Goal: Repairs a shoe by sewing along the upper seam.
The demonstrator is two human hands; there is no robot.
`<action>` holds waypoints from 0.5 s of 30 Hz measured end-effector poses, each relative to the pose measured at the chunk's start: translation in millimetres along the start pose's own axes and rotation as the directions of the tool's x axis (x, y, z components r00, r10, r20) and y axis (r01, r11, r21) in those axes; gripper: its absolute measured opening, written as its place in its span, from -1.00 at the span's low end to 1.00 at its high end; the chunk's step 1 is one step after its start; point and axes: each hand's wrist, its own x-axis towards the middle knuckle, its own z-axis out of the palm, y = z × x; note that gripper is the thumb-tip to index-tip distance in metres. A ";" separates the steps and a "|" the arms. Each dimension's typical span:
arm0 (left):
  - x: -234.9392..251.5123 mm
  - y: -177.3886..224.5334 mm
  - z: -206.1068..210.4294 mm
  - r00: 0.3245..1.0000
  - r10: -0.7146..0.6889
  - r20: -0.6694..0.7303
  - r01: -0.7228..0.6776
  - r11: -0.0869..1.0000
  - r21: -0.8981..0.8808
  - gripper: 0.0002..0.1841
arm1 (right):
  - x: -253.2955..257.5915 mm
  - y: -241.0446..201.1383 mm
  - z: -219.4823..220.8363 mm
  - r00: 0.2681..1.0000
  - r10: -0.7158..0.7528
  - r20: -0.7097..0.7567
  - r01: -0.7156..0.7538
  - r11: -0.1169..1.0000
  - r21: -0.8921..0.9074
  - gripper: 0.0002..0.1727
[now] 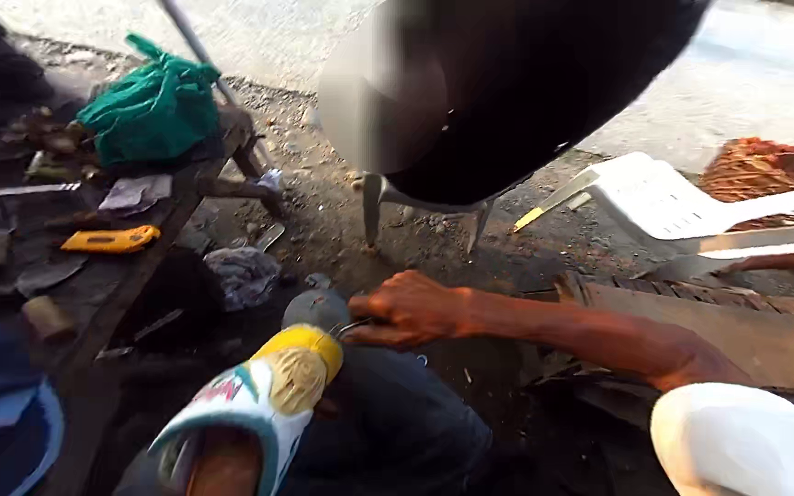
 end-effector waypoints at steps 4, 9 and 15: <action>3.8 14.4 3.7 1.000 0.019 -0.025 -0.013 0.975 0.223 -0.58 | -8.7 12.4 37.7 0.995 0.065 -0.077 -0.026 0.905 0.425 -0.61; 8.5 7.6 3.6 0.999 -0.004 -0.050 0.001 0.998 -0.060 -0.64 | -13.3 12.6 63.1 0.962 0.118 -0.246 0.026 0.857 0.514 -0.54; 12.1 6.2 4.2 0.999 0.024 -0.026 -0.026 0.995 -0.098 -0.68 | 11.0 17.5 78.9 0.915 -0.036 -0.402 0.170 0.938 0.303 -0.74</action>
